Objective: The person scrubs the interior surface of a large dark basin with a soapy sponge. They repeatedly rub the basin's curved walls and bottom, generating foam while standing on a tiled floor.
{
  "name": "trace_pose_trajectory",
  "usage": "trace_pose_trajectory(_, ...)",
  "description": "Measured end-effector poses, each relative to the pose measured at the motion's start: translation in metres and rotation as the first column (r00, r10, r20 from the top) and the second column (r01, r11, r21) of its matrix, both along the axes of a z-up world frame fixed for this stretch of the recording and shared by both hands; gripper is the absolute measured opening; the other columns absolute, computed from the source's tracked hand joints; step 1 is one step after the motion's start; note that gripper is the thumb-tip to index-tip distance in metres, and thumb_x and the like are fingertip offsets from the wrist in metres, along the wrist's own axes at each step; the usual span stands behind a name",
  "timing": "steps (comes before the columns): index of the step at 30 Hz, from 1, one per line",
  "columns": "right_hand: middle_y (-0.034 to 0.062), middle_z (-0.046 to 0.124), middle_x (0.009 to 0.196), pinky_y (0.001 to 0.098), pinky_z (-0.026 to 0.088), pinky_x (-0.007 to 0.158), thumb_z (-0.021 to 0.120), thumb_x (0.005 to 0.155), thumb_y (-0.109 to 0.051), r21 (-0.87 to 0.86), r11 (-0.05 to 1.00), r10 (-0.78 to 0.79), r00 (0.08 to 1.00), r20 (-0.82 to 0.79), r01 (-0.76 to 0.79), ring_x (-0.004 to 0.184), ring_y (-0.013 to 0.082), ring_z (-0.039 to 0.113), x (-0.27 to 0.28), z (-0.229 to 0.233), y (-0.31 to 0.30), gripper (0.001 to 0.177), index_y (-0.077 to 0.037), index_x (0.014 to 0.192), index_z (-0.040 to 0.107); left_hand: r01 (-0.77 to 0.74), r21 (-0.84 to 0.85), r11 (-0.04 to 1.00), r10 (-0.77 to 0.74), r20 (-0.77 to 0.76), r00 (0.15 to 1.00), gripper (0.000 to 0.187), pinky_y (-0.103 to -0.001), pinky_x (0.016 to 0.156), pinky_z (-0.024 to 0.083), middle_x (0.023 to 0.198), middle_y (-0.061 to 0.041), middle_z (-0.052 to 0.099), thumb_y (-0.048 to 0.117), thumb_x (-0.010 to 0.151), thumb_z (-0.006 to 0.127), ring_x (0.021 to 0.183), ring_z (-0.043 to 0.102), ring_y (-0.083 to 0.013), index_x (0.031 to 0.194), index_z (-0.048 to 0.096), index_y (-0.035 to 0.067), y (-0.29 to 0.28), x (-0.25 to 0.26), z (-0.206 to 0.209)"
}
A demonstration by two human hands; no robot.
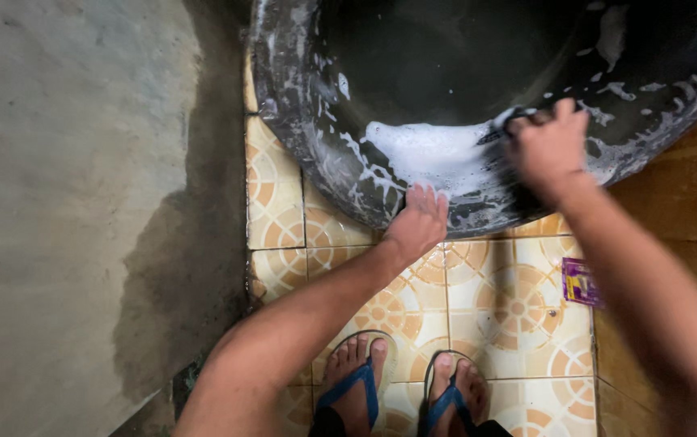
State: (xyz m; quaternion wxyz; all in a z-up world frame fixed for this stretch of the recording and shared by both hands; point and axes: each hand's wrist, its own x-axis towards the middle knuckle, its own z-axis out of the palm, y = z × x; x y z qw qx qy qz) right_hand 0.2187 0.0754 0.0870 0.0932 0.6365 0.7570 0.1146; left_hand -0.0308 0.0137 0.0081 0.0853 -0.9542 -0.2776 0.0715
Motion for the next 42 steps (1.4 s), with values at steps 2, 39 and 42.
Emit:
trace_pose_trajectory(2, 0.0100, 0.076, 0.104, 0.0471, 0.045, 0.092, 0.073, 0.090, -0.049, -0.050, 0.997, -0.069, 0.961, -0.266, 0.058, 0.106, 0.0357, 0.059, -0.036, -0.024, -0.007, 0.039, -0.019, 0.115, 0.077, -0.008, 0.008, 1.000, 0.008, 0.012, 1.000, 0.053, -0.063, 0.101, 0.046, 0.136, -0.038, 0.056, 0.019, 0.097, 0.049, 0.123, 0.058, -0.0558, 0.141, 0.050, -0.011, -0.001, 0.001, -0.002)
trace_pose_trajectory(39, 0.0089, 0.076, 0.103, 0.0544, 0.044, 0.094, 0.069, 0.090, -0.046, -0.211, 0.976, 0.028, 0.995, -0.098, -0.048, 0.109, 0.0395, 0.057, 0.017, 0.010, -0.007, 0.032, -0.025, 0.112, 0.076, -0.028, 0.009, 1.000, 0.027, 0.022, 0.999, 0.053, -0.062, 0.104, 0.046, 0.136, -0.039, 0.056, 0.020, 0.097, 0.048, 0.124, 0.058, -0.0545, 0.140, 0.051, -0.011, -0.004, -0.001, -0.001)
trace_pose_trajectory(42, 0.0089, 0.075, 0.112, 0.0514, 0.045, 0.091, 0.069, 0.094, -0.042, 0.017, 0.999, 0.029, 1.000, 0.002, -0.029, 0.116, 0.0367, 0.055, 0.012, 0.004, -0.005, 0.030, -0.020, 0.114, 0.076, -0.008, 0.032, 0.999, 0.008, 0.002, 1.000, 0.052, -0.062, 0.101, 0.047, 0.136, -0.039, 0.056, 0.019, 0.098, 0.048, 0.122, 0.059, -0.0555, 0.140, 0.051, -0.012, -0.002, 0.002, -0.001)
